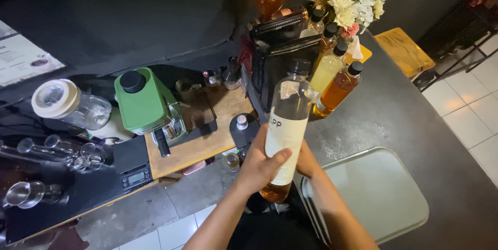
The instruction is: The person wipes a bottle with a cloth, shakes it, and sets it on a tray, then repeats the process with two more bottles.
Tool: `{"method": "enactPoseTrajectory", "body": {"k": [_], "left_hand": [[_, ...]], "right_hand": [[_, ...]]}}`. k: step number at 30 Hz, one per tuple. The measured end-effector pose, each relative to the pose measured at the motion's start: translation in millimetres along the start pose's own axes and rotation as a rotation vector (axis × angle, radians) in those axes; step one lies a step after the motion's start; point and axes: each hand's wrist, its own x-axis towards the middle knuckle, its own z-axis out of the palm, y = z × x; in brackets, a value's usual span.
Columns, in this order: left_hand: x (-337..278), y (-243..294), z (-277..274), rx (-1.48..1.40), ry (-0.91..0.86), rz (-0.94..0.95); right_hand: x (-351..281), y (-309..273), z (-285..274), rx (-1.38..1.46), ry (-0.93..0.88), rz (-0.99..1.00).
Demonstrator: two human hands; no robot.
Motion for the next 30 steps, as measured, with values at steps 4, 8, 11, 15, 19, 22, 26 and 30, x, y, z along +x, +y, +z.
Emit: {"method": "enactPoseTrajectory", "body": {"k": [4,8,11,15,19,22,26,30], "left_hand": [[4,0,-13,-0.065,0.023,0.017],[7,4,-24,-0.279,-0.006,-0.088],[7,6,-29,-0.148,0.006,0.047],[1,4,-35,-0.225,-0.011,0.013],[8,16,-38,-0.269,0.066,0.105],[10,22,-39,-0.249,0.113,0.091],[18,21,-34,-0.001,0.187,0.175],[18,20,-33,0.096,0.301,0.212]], "right_hand": [[-2,5,-34,0.1,-0.268,0.066],[-9,-43,-34,-0.024,-0.261,-0.252],[-13,-80,-34,-0.242,-0.254,-0.456],[-30,-57,-49,0.037,-0.286,-0.055],[-19,-49,-50,0.052,-0.306,0.23],[-14,-70,-10,0.144,-0.513,0.25],[-38,-112,20,0.149,-0.454,0.313],[-49,-125,52,-0.193,0.101,0.062]]}}
